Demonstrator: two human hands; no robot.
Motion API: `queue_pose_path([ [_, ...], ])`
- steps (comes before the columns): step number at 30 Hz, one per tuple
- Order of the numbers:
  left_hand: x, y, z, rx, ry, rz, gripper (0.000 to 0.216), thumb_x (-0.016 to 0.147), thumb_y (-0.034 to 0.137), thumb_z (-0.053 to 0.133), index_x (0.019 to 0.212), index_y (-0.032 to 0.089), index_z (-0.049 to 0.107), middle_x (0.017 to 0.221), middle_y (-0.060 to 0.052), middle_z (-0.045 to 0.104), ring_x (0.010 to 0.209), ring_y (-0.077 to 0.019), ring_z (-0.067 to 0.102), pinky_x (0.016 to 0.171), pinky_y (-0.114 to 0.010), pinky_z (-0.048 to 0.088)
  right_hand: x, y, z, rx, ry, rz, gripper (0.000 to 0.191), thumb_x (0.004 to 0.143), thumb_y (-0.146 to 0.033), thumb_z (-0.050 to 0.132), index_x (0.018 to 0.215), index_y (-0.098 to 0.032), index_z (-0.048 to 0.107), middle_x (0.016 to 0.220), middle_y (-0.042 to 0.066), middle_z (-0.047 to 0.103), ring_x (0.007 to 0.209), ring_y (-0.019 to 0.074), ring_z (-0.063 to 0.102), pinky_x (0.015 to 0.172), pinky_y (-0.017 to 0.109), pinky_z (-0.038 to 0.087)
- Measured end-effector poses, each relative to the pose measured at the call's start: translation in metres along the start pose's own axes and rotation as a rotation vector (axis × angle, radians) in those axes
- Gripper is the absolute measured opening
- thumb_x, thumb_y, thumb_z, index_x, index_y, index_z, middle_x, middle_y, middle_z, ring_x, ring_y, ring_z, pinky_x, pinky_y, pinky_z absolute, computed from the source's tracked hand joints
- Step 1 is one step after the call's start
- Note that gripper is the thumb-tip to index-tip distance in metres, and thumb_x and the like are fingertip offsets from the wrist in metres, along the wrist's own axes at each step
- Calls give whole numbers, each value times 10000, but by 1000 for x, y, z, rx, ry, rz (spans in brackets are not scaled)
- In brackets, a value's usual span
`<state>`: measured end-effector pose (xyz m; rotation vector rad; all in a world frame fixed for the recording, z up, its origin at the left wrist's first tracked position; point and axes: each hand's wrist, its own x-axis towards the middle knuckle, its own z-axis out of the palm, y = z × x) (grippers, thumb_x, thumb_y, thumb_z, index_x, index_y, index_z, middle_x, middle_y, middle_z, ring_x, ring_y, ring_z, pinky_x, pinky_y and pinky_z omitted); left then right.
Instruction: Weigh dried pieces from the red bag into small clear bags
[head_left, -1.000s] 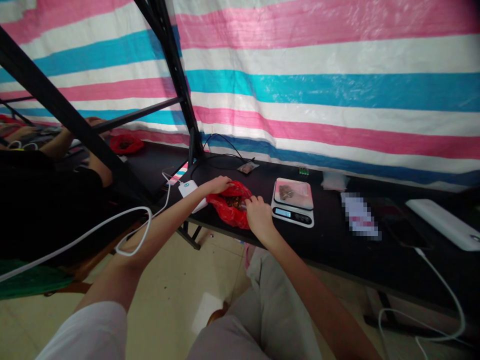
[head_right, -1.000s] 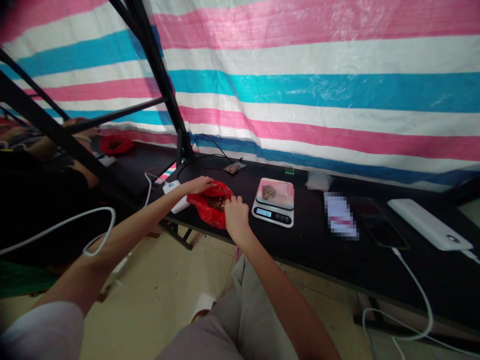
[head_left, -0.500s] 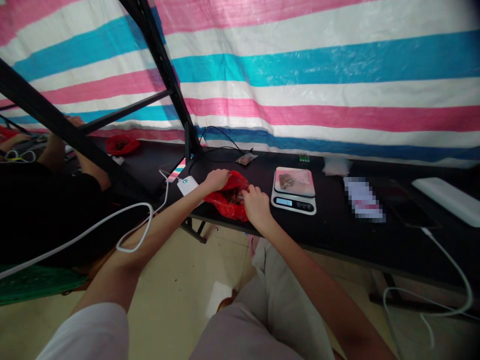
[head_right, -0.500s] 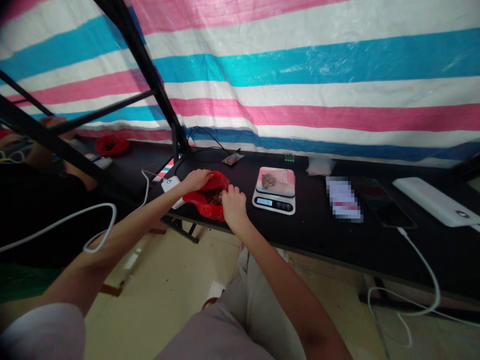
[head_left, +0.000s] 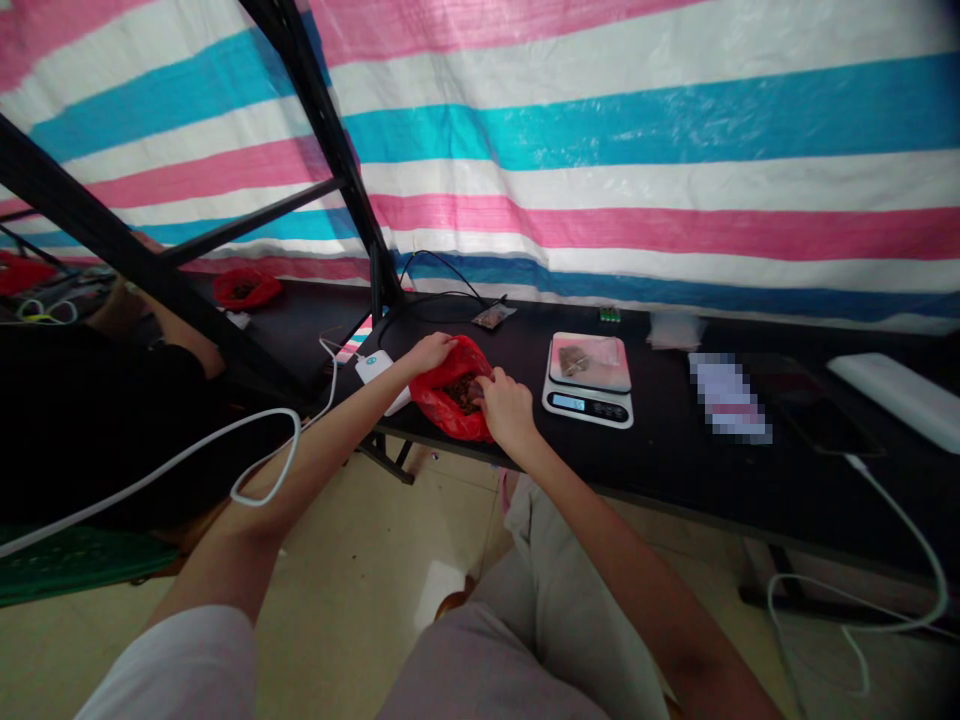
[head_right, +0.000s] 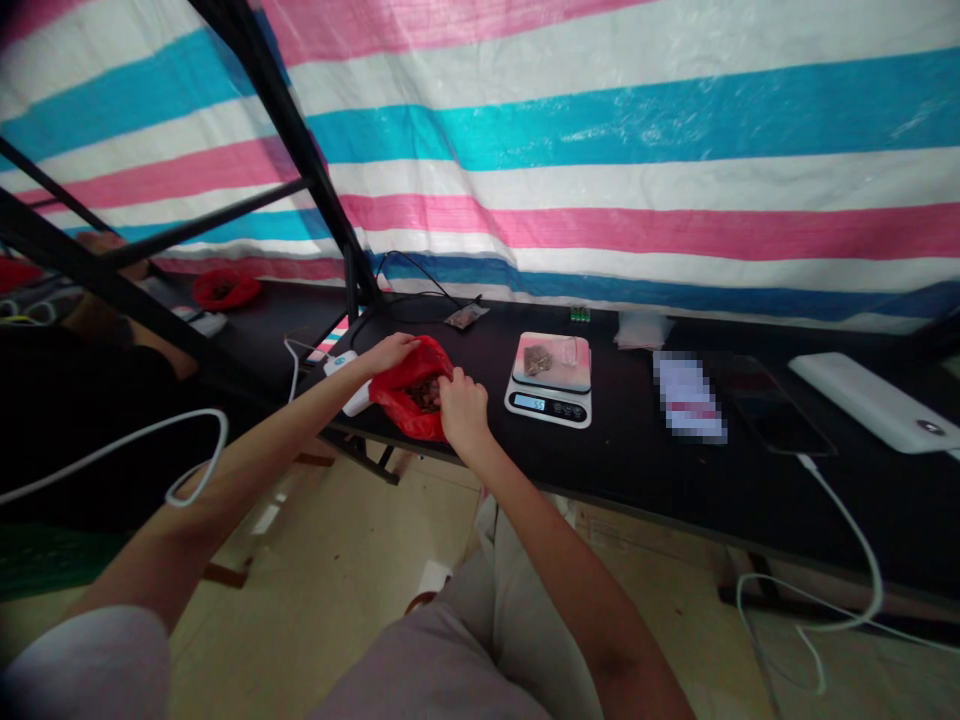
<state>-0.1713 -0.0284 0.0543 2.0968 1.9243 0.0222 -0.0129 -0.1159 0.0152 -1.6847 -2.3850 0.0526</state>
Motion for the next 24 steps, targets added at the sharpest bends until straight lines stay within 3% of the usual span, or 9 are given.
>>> queue_pose_path([
  [6, -3, 5, -5, -194, 36, 27, 393, 904, 321, 336, 1057, 113, 631, 1007, -86, 678, 867, -184, 620, 764, -249, 461, 2, -1, 4, 37, -6, 18, 274, 830, -341, 567, 1085, -242, 574, 1022, 70, 555, 853, 186, 583, 661, 292, 402],
  [10, -6, 1, -5, -72, 55, 12, 409, 903, 384, 328, 1104, 168, 610, 1119, -85, 641, 1006, -216, 594, 841, -280, 441, 2, 0, -1, 13, -8, -1, 254, 825, -317, 574, 1066, -238, 591, 1012, 76, 563, 861, 196, 574, 657, 294, 391],
  [14, -11, -11, 2, 105, -32, -51, 421, 909, 394, 296, 1102, 176, 601, 1156, -121, 618, 1077, -263, 571, 886, -343, 426, 2, 0, -13, -48, -29, -39, 189, 859, -227, 501, 991, -201, 633, 978, 101, 580, 885, 225, 562, 665, 314, 378],
  [19, -16, -22, 17, 93, -54, -65, 396, 915, 355, 296, 1064, 172, 614, 1129, -134, 630, 1055, -262, 589, 878, -342, 434, 4, -6, -20, -77, -65, -102, 272, 881, -130, 391, 936, -165, 654, 982, 128, 591, 891, 231, 567, 695, 336, 370],
  [24, -12, -18, 23, 17, 23, -55, 402, 928, 317, 272, 1073, 143, 604, 1140, -138, 624, 1073, -231, 580, 896, -306, 424, 6, -8, -10, 15, -68, -119, 223, 873, -190, 452, 987, -205, 642, 1008, 97, 590, 830, 195, 570, 696, 326, 355],
])
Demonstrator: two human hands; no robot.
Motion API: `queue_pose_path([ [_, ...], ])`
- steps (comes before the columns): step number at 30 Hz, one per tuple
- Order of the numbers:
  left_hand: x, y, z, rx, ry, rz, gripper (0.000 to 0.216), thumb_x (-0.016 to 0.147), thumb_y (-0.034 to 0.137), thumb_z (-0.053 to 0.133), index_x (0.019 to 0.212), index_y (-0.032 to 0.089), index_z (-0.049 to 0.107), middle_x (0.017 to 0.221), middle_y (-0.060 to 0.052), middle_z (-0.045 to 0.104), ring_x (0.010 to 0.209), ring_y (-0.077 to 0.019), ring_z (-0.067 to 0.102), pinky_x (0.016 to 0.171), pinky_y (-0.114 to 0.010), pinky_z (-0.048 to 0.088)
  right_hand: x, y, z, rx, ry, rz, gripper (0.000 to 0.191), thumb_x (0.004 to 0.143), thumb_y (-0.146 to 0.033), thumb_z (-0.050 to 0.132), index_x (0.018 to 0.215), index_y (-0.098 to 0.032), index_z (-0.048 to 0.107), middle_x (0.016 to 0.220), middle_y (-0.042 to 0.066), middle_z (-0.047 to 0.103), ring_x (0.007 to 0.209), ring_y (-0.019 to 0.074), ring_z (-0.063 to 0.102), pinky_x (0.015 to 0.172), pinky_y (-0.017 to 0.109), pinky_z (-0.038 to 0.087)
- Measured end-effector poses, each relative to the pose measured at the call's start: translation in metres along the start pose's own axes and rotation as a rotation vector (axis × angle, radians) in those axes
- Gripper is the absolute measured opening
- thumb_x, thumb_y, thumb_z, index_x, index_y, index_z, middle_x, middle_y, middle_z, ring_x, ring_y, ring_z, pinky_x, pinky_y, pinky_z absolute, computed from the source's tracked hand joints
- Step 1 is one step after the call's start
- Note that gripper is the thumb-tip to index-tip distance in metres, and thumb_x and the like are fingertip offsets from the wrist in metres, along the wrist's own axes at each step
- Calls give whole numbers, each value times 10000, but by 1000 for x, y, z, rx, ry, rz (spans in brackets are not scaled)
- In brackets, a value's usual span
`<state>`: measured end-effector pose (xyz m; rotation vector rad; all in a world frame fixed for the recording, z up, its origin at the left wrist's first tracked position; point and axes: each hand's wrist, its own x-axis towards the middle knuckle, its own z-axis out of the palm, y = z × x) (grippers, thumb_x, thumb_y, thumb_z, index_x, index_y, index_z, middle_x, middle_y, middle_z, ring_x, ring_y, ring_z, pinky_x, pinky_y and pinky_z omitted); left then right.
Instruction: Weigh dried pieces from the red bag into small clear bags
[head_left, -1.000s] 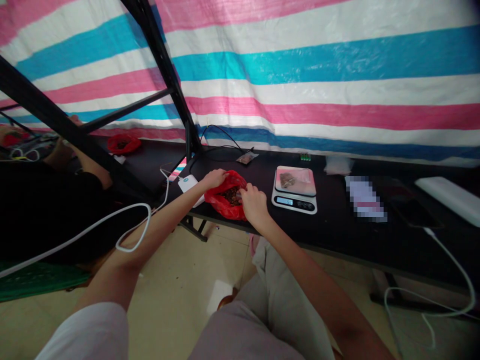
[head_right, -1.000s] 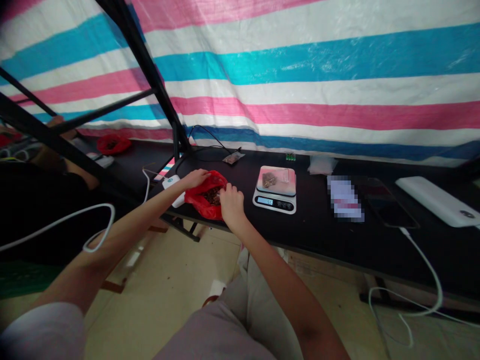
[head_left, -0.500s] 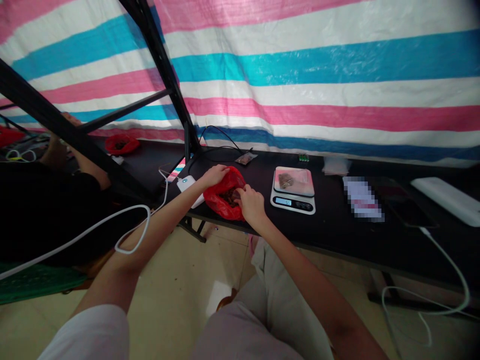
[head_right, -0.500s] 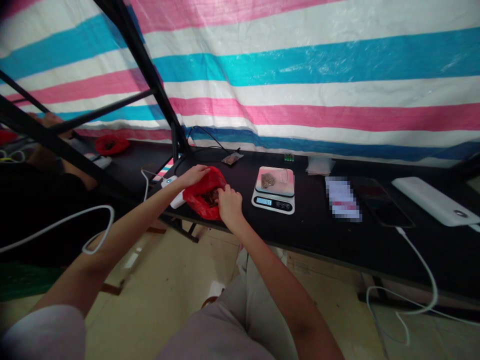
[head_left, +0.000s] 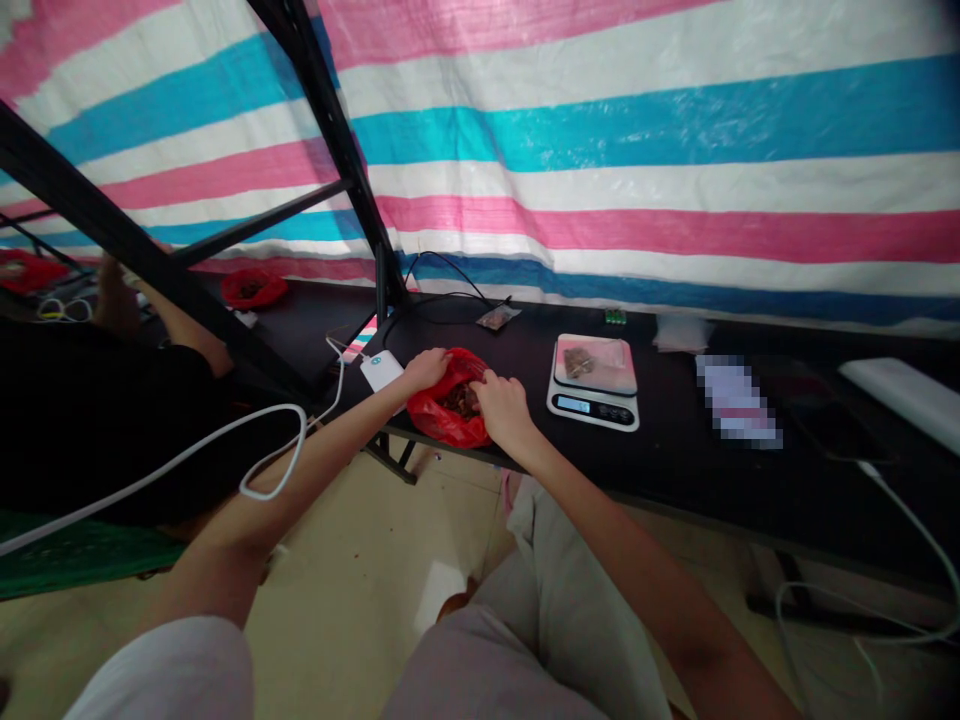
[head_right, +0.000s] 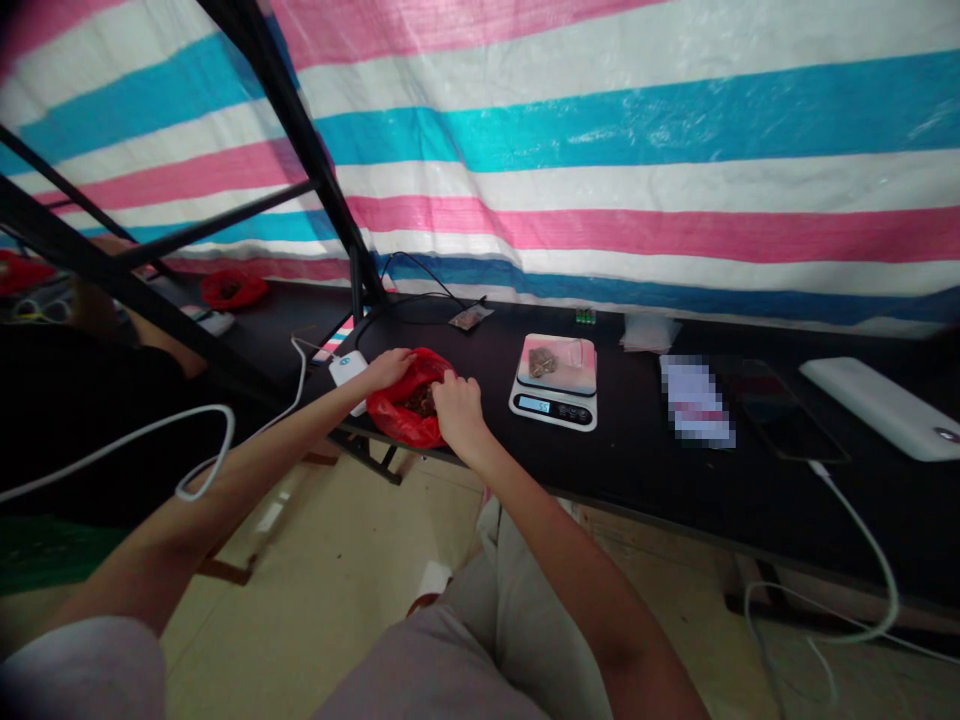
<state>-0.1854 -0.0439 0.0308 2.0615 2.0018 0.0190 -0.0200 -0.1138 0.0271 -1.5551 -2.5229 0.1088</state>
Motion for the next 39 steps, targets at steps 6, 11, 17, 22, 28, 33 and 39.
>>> queue_pose_path([
  [6, 7, 14, -7, -110, 99, 62, 397, 933, 279, 259, 1098, 134, 590, 1153, -109, 623, 1050, -189, 583, 886, -262, 424, 2, 12, 19, 135, 108, 5, 236, 846, -290, 538, 1063, -242, 619, 1022, 74, 588, 958, 210, 506, 740, 322, 336],
  [11, 8, 23, -16, -155, 140, 122, 364, 919, 321, 302, 1035, 172, 614, 1095, -86, 647, 1002, -209, 592, 865, -293, 428, 2, 19, 31, 276, 141, 67, 312, 807, -341, 599, 1110, -269, 592, 1037, 51, 595, 975, 202, 510, 738, 314, 337],
  [17, 5, 29, -35, -72, 176, 94, 343, 913, 363, 307, 1096, 229, 565, 1111, -56, 637, 994, -223, 590, 830, -296, 429, 6, 24, 41, 564, 219, 113, 316, 808, -336, 591, 1106, -229, 582, 1025, 39, 622, 899, 169, 548, 737, 289, 357],
  [22, 11, 22, -55, 8, 295, 125, 362, 917, 385, 299, 1128, 227, 547, 1088, -73, 645, 995, -234, 596, 836, -303, 424, 6, 27, 26, 612, 340, 66, 309, 811, -341, 580, 1104, -241, 582, 1024, 34, 631, 931, 180, 544, 800, 311, 347],
  [28, 8, 20, -84, -61, 149, 221, 449, 859, 409, 451, 1222, 148, 480, 1244, -120, 550, 1148, -238, 509, 943, -307, 383, 4, 52, -1, 678, 477, 84, 295, 820, -325, 553, 1099, -231, 582, 1046, 39, 637, 939, 188, 553, 840, 328, 374],
  [33, -27, 82, -80, -291, 267, 622, 533, 858, 449, 436, 1315, 182, 366, 1370, -92, 420, 1271, -199, 378, 1046, -313, 289, -32, 115, -22, 671, 670, 164, 329, 806, -354, 535, 1095, -205, 585, 1096, 79, 621, 999, 215, 539, 881, 370, 387],
  [39, -4, 178, -11, -171, 63, 834, 710, 752, 446, 604, 1342, 160, 330, 1399, -160, 367, 1314, -288, 307, 1070, -455, 228, -92, 208, -36, 595, 785, 447, 448, 770, -449, 532, 1123, -176, 573, 1103, 108, 599, 947, 218, 544, 792, 358, 432],
])
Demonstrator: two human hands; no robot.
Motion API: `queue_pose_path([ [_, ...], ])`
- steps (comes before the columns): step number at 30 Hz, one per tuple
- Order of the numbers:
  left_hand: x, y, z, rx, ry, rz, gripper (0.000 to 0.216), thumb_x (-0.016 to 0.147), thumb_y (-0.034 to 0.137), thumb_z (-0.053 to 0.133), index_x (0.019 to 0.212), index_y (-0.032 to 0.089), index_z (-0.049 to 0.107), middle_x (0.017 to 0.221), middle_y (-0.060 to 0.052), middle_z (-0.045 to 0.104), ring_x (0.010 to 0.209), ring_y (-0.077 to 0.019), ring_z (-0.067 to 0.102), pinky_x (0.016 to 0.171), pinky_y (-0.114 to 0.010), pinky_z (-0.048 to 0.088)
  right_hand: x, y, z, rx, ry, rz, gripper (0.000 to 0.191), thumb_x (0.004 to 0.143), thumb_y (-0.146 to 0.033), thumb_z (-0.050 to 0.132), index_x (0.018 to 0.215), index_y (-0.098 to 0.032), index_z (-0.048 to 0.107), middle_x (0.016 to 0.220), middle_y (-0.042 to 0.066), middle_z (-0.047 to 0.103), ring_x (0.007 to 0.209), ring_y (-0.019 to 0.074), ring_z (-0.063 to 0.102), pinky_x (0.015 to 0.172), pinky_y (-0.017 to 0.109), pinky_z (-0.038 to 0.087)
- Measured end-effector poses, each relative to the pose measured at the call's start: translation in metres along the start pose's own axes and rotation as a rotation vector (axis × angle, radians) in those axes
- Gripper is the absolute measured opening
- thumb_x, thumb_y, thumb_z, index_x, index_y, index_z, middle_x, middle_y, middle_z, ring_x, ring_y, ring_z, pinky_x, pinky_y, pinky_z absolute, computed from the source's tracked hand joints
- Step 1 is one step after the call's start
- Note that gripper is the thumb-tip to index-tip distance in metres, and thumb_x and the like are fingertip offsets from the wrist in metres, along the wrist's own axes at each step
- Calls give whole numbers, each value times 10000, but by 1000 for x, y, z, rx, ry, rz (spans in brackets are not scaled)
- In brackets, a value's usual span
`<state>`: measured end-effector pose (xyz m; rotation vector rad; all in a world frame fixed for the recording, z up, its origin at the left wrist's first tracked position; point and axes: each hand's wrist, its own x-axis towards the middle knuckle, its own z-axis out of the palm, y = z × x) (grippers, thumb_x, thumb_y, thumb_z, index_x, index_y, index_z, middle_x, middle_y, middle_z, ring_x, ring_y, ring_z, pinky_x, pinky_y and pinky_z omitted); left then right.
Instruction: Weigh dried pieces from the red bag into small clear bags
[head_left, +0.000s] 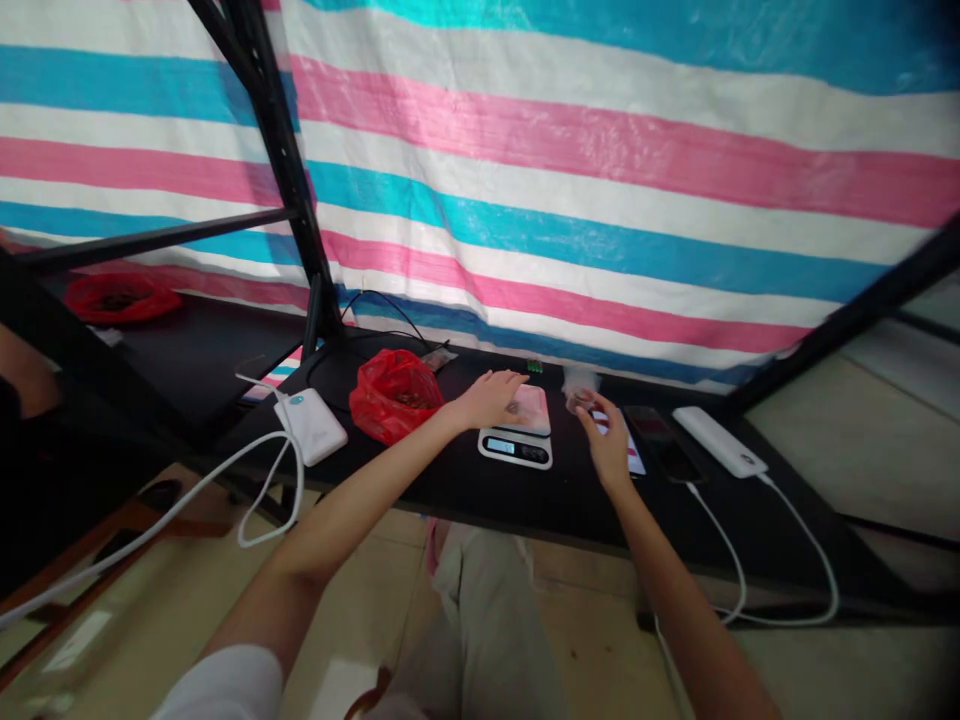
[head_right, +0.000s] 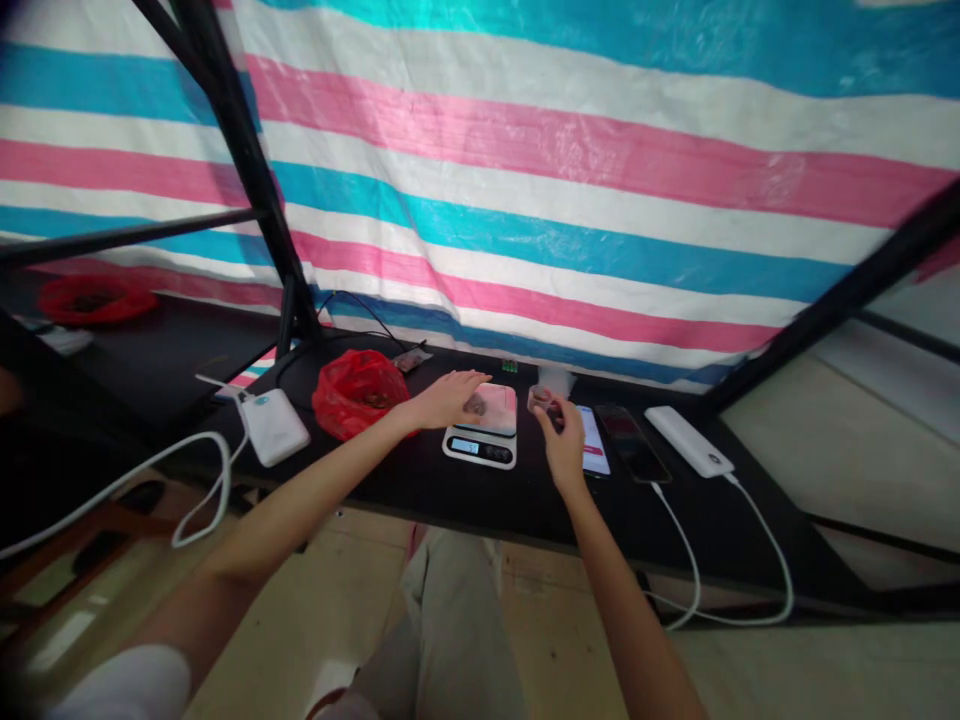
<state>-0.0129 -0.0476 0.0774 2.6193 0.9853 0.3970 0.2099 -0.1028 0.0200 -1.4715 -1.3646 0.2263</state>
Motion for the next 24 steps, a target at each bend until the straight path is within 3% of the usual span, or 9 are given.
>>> queue_pose_path([
  [4, 39, -11, 45, 32, -8, -59, 700, 693, 418, 666, 1297, 177, 407, 1303, -164, 477, 1221, -326, 415, 1040, -540, 224, 8, 18, -20, -66, -37, 30, 488, 751, -476, 530, 1115, -156, 583, 1064, 120, 615, 919, 225, 555, 785, 376, 437],
  [7, 50, -21, 62, -100, 82, -42, 525, 736, 361, 626, 1214, 183, 500, 1198, -121, 568, 1122, -274, 505, 997, -438, 327, 12, 20, -17, -158, -143, -43, 465, 755, -481, 521, 1073, -153, 610, 1038, 122, 632, 915, 236, 557, 819, 405, 423],
  [10, 52, -27, 67, -338, 183, 5, 466, 737, 316, 627, 1165, 156, 536, 1163, -99, 595, 1057, -213, 543, 923, -326, 400, 20, 15, -8, -205, -195, -116, 441, 774, -461, 516, 1078, -154, 605, 1052, 116, 642, 946, 235, 564, 855, 403, 411],
  [14, 50, -30, 64, -494, 248, 0, 459, 715, 315, 651, 1121, 117, 570, 1107, -110, 623, 978, -188, 575, 860, -285, 433, 32, -1, 2, -267, -290, -138, 397, 788, -411, 529, 1117, -199, 589, 1022, 71, 667, 865, 200, 610, 789, 350, 443],
  [19, 46, -34, 66, -342, 192, 22, 664, 618, 407, 731, 1195, 138, 542, 1118, -115, 626, 996, -226, 576, 892, -331, 417, 40, -21, 4, -400, -348, -148, 364, 785, -403, 545, 1105, -237, 599, 1001, 42, 673, 772, 184, 622, 719, 328, 452],
  [24, 47, -31, 73, -264, 211, 72, 547, 682, 383, 686, 1180, 194, 562, 1181, -79, 609, 1063, -216, 559, 951, -323, 382, 36, -16, -9, -443, -311, -69, 389, 777, -435, 554, 1119, -254, 598, 888, 29, 686, 786, 191, 627, 717, 317, 446],
])
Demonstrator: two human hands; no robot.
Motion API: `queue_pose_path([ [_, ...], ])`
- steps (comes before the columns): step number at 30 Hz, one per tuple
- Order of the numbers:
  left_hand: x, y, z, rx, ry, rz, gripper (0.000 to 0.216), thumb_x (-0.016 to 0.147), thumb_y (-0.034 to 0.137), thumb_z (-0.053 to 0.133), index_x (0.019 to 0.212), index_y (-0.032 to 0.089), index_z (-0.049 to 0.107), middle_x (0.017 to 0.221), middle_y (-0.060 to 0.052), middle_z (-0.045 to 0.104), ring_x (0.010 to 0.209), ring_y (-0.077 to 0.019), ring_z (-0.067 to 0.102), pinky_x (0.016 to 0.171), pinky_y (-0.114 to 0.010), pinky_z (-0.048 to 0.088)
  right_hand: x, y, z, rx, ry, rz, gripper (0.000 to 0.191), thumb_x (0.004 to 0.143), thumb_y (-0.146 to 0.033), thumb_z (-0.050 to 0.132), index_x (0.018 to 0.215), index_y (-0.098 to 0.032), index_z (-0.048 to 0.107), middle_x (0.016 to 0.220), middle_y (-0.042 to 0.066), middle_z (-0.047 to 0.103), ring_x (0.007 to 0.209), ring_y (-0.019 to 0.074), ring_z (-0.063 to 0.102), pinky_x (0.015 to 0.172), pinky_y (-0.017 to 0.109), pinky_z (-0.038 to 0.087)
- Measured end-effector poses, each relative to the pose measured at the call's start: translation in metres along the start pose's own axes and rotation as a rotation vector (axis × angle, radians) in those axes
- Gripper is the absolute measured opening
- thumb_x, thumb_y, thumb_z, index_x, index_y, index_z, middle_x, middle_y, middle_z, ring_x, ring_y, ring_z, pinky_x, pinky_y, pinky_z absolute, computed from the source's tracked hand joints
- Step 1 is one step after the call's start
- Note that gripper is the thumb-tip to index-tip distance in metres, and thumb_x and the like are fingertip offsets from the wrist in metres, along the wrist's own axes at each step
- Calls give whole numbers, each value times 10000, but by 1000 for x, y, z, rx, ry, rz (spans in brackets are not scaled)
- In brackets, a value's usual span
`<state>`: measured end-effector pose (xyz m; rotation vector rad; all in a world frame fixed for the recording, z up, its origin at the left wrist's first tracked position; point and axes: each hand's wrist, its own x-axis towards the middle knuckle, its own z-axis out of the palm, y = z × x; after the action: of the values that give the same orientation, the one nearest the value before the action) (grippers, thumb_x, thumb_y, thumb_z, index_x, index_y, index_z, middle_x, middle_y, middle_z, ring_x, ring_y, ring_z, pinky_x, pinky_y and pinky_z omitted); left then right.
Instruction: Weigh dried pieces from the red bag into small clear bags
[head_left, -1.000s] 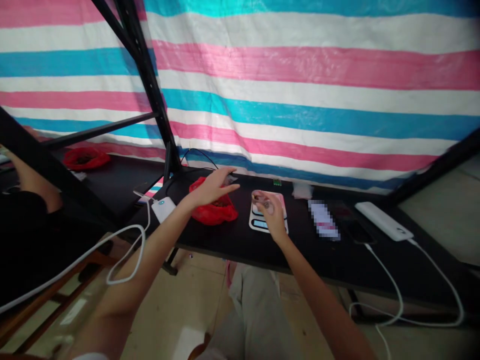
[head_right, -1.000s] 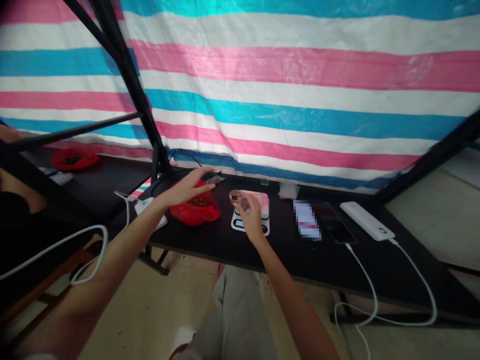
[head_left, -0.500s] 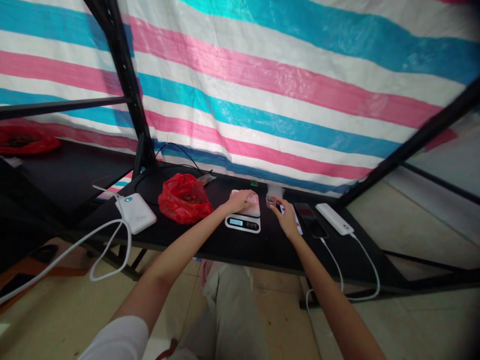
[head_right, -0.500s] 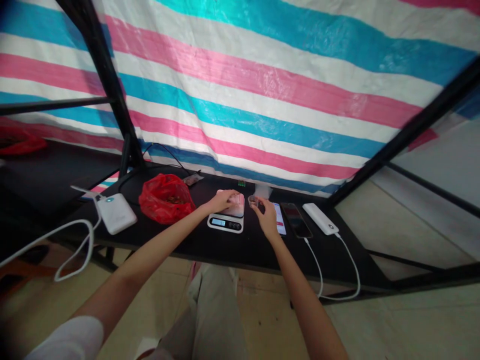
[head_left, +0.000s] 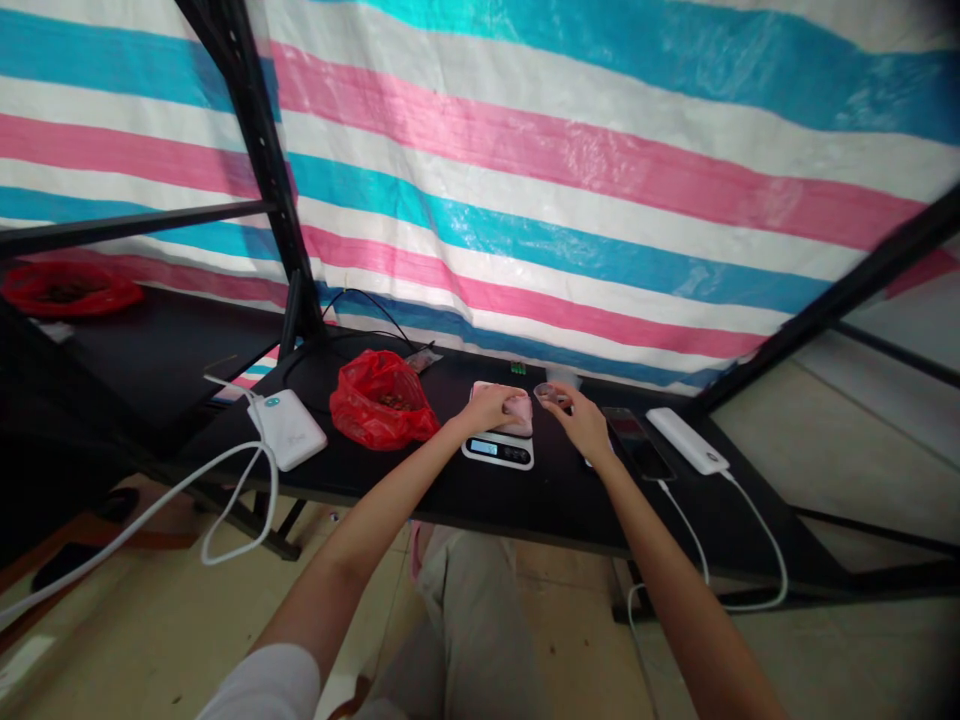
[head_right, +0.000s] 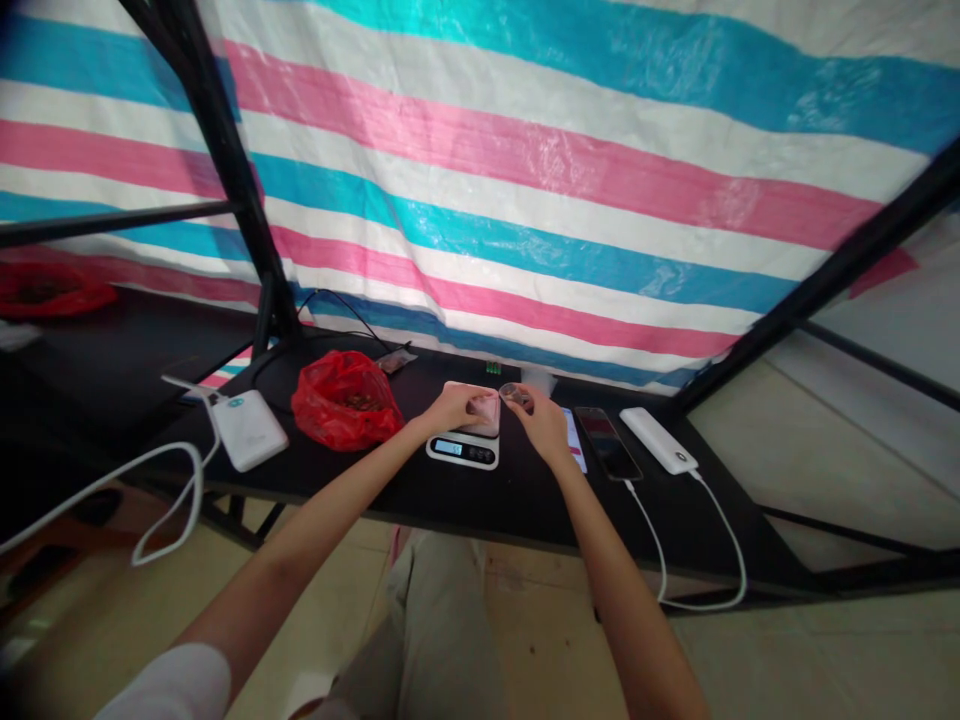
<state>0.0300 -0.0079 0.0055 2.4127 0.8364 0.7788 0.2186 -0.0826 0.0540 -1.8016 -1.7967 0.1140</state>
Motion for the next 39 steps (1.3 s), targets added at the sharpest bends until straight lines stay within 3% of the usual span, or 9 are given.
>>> queue_pose_path([
  [5, 8, 4, 11, -31, 5, 5, 584, 621, 403, 732, 1135, 171, 582, 1193, -106, 594, 1116, -248, 524, 984, -348, 354, -15, 17, -8, -52, -22, 61, 380, 783, -429, 546, 1116, -255, 602, 894, 25, 688, 779, 186, 628, 690, 300, 440],
  [11, 18, 14, 20, -676, 100, -89, 522, 663, 386, 697, 1091, 107, 590, 982, -91, 645, 842, -167, 585, 735, -263, 447, -13, 6, -23, -111, -14, 19, 362, 790, -426, 552, 1111, -267, 606, 928, 25, 681, 776, 181, 628, 668, 281, 439],
  [15, 24, 19, 15, -843, 67, -71, 508, 660, 436, 691, 1006, 70, 628, 838, -73, 637, 735, -132, 553, 675, -243, 414, -3, -12, -44, -194, 10, -18, 385, 793, -439, 563, 1147, -289, 584, 911, 13, 681, 773, 180, 624, 649, 268, 422],
  [19, 28, 21, 11, -845, 61, -116, 570, 578, 535, 713, 878, 54, 655, 678, -25, 578, 614, -95, 481, 573, -219, 351, 1, -27, -61, -357, -39, -202, 356, 815, -389, 559, 1154, -282, 578, 964, 24, 672, 791, 183, 610, 649, 270, 399],
  [24, 28, 28, 9, -971, 51, -163, 675, 483, 615, 718, 850, 53, 650, 611, 5, 530, 548, -68, 435, 524, -204, 308, 6, -45, -69, -631, -40, -472, 318, 818, -270, 565, 1134, -257, 589, 1053, 54, 638, 906, 224, 558, 684, 306, 359],
  [29, 27, 22, 7, -977, 65, -147, 639, 529, 650, 666, 781, 64, 632, 582, 23, 493, 522, -49, 404, 510, -192, 283, 12, -65, -69, -796, -13, -674, 281, 850, -168, 483, 1105, -224, 587, 1057, 81, 623, 923, 238, 507, 712, 342, 310],
  [33, 24, 16, 1, -891, 96, -105, 646, 585, 658, 621, 847, 68, 646, 689, -20, 576, 618, -82, 488, 579, -204, 352, 14, -69, -71, -855, 22, -827, 335, 876, -103, 388, 1172, -178, 525, 1104, 102, 604, 966, 241, 485, 751, 357, 297],
  [36, 19, 13, -8, -797, 99, -41, 626, 691, 614, 562, 1010, 81, 635, 848, -66, 635, 749, -122, 550, 682, -229, 400, 15, -56, -64, -745, 127, -734, 341, 884, -161, 408, 1217, -179, 483, 1156, 108, 590, 1020, 251, 487, 796, 368, 305],
  [39, 14, 8, -17, -557, 124, -82, 557, 711, 545, 587, 1043, 100, 633, 882, -69, 654, 775, -149, 564, 705, -250, 410, 11, -29, -39, -486, 257, -410, 350, 856, -328, 490, 1160, -156, 513, 1061, 124, 634, 969, 267, 544, 796, 369, 348],
])
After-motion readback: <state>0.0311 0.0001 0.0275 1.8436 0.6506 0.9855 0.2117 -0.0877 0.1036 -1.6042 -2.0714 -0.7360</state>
